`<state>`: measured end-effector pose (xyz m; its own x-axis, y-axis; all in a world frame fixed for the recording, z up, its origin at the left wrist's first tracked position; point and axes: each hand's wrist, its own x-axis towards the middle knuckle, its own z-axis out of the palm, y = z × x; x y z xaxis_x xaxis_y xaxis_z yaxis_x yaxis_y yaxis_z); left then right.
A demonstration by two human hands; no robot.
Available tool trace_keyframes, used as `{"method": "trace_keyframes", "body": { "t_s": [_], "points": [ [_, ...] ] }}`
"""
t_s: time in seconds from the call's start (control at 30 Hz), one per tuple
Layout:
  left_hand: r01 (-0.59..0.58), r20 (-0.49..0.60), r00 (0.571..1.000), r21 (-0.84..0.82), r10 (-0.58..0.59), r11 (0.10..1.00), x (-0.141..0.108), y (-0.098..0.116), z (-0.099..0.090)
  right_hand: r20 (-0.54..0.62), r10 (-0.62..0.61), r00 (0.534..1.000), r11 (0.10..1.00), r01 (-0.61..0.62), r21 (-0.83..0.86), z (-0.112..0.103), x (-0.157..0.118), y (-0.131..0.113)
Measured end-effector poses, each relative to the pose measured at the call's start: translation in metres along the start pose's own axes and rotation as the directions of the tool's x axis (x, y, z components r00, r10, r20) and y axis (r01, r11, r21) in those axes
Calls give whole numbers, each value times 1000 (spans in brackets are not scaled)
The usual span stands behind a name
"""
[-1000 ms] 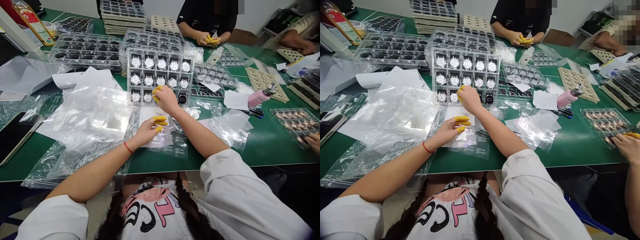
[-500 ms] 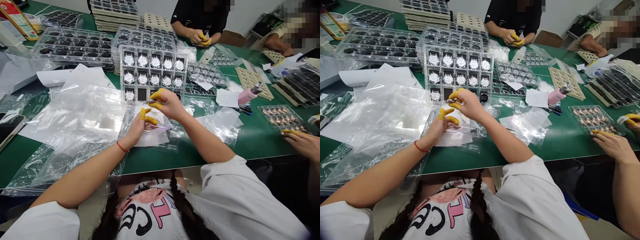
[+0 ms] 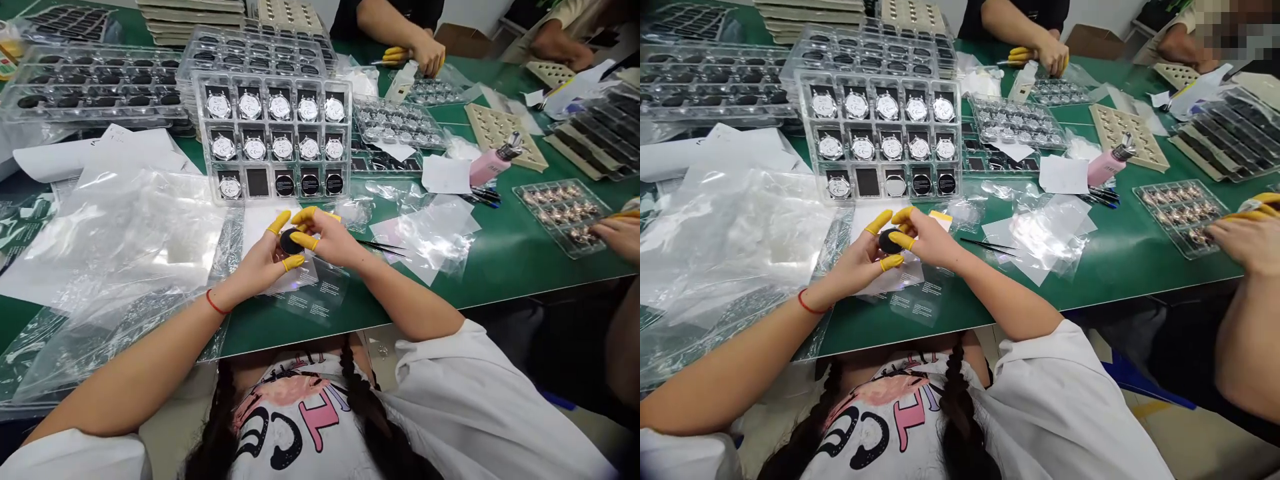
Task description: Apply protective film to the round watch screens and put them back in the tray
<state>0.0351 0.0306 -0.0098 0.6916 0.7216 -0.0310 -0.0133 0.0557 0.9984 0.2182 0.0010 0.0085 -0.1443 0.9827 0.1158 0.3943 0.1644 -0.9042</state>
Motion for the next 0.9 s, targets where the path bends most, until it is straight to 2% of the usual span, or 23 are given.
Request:
{"method": "trace_keyframes", "body": {
  "t_s": [0.07,0.13,0.2,0.27,0.3,0.33,0.37,0.43,0.47,0.5,0.57,0.63,0.67,0.73,0.8,0.83,0.9],
  "points": [
    [5,-4,1000,45,-5,999,0,0,2,-29,-34,999,995,31,-93,6,-3,-4],
    [44,-25,999,88,-42,995,-1,0,3,-56,-143,988,961,125,-245,7,-5,-10],
    [90,-55,995,109,-85,990,-1,2,3,-48,-219,974,915,189,-356,-3,-5,-13],
    [125,-87,989,108,-116,986,-2,6,3,-107,-142,984,912,88,-400,-29,-2,-8],
    [139,-101,987,99,-129,985,-2,9,2,-208,-51,977,910,-41,-413,-46,0,-2],
    [149,-108,984,85,-140,985,-2,12,2,-332,59,941,870,-211,-445,-64,3,6],
    [155,-106,983,70,-147,985,-2,15,1,-393,114,912,834,-303,-462,-81,6,14],
    [145,-86,986,45,-141,988,-3,19,0,-472,174,865,755,-424,-500,-102,11,29],
    [133,-71,989,41,-130,990,-3,21,0,-498,165,851,727,-446,-523,-104,14,34],
    [120,-53,992,43,-117,992,-3,22,0,-504,138,853,712,-439,-548,-99,16,37],
    [98,-5,995,52,-98,994,-4,22,1,-422,48,905,746,-313,-588,-73,21,37],
    [82,50,995,55,-85,995,-6,21,3,-223,-36,974,802,-105,-588,-39,26,34],
    [79,71,994,52,-82,996,-7,21,4,-127,-38,991,804,-46,-593,-24,29,33],
    [83,91,992,44,-87,996,-7,20,6,-10,15,1000,786,-18,-618,-6,32,30],
    [101,73,992,33,-104,994,-7,20,6,-12,39,999,813,-39,-581,-4,30,25],
    [116,45,992,26,-117,993,-6,20,5,-39,5,999,849,-25,-527,-7,27,21],
    [156,-12,988,11,-156,988,-4,20,3,-93,-140,986,903,89,-421,-12,16,10]
  ]
}}
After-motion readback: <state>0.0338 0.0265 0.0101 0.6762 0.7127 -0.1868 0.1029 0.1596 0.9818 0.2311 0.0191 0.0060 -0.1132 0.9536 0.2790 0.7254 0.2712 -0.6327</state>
